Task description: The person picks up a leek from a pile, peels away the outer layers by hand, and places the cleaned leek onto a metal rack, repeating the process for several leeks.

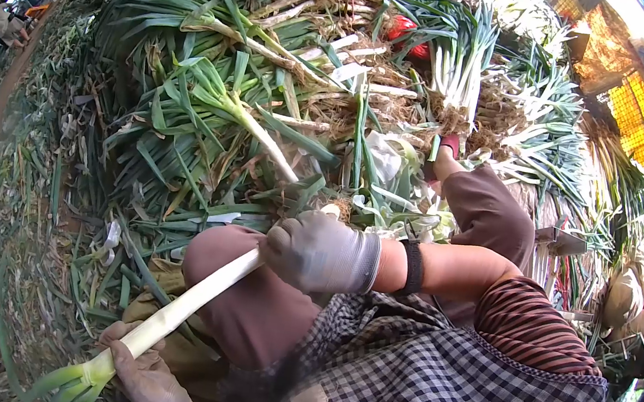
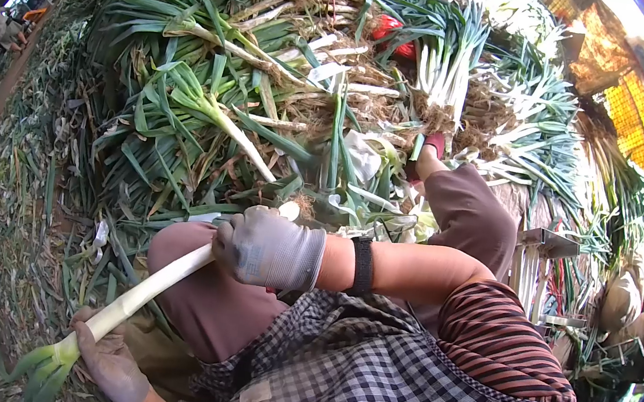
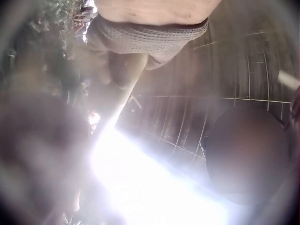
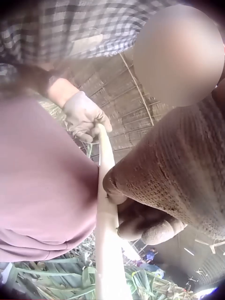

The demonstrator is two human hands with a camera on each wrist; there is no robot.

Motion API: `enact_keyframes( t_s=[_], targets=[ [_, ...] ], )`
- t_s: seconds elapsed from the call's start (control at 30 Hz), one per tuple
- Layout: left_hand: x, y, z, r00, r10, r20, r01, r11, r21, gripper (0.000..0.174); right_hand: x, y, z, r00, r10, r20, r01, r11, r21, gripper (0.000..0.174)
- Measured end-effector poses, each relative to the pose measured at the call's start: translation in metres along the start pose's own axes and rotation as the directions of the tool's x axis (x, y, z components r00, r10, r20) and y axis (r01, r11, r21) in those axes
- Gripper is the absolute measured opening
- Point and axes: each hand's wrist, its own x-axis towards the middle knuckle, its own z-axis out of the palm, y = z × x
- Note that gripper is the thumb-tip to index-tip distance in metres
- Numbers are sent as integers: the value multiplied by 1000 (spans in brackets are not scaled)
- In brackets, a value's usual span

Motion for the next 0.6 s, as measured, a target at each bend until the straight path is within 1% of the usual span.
enact_keyframes(
  t_s=[0.1, 0.13, 0.17, 0.2, 0.23, 0.27, 0.3, 0.33, 0.37, 0.4, 0.47, 0.5, 0.53, 0.57, 0.6],
  targets=[
    [1, -5, -9, 1000, -5, 21, 5, 999, -33, 38, -4, -1, -1, 998, 43, 42, -43, 999, -5, 23],
    [3, -7, -14, 998, 31, 52, -30, 999, -11, 39, -4, 0, -2, 998, 49, 44, -49, 999, -7, 23],
    [4, -7, -16, 994, 66, 83, -67, 998, 10, 41, -4, 2, -3, 997, 63, 40, -66, 996, 67, 22],
    [4, -7, -19, 994, 63, 89, -64, 998, 11, 41, -3, 3, -4, 996, 79, 34, -83, 986, 142, 20],
    [4, -5, -21, 989, 63, 131, -65, 998, 9, 42, -3, 3, -4, 982, 164, 96, -184, 945, 271, 19],
    [4, -4, -22, 983, 63, 172, -65, 998, 8, 43, -3, 5, -3, 981, 170, 95, -190, 943, 274, 19],
    [3, -4, -21, 982, 59, 177, -63, 998, 13, 43, -5, 8, -2, 977, 171, 127, -206, 914, 350, 19],
    [3, -6, -19, 977, 109, 184, -118, 992, 37, 47, -6, 9, -1, 972, 172, 159, -225, 879, 421, 20],
    [3, -8, -17, 968, 159, 194, -173, 983, 58, 52, -8, 10, 1, 957, 194, 214, -271, 860, 433, 20],
    [4, -11, -16, 967, 156, 201, -171, 984, 56, 52, -8, 10, 1, 955, 202, 215, -278, 859, 430, 20],
    [7, -17, -23, 894, 304, 330, -371, 914, 163, 64, -8, 10, 3, 942, 206, 265, -302, 864, 404, 26],
    [15, -10, -39, 825, 252, 506, -476, 793, 380, 73, -9, 11, 1, 940, 213, 267, -310, 861, 404, 26],
    [19, -13, -47, 822, 249, 512, -476, 794, 378, 73, -8, 12, -2, 938, 185, 294, -297, 866, 403, 29],
    [21, -16, -48, 831, 186, 524, -404, 850, 339, 72, -8, 14, -5, 934, 157, 321, -284, 870, 403, 32],
    [22, -20, -48, 833, 121, 539, -325, 896, 302, 72, -8, 16, -6, 932, 165, 322, -292, 868, 401, 32]
  ],
)
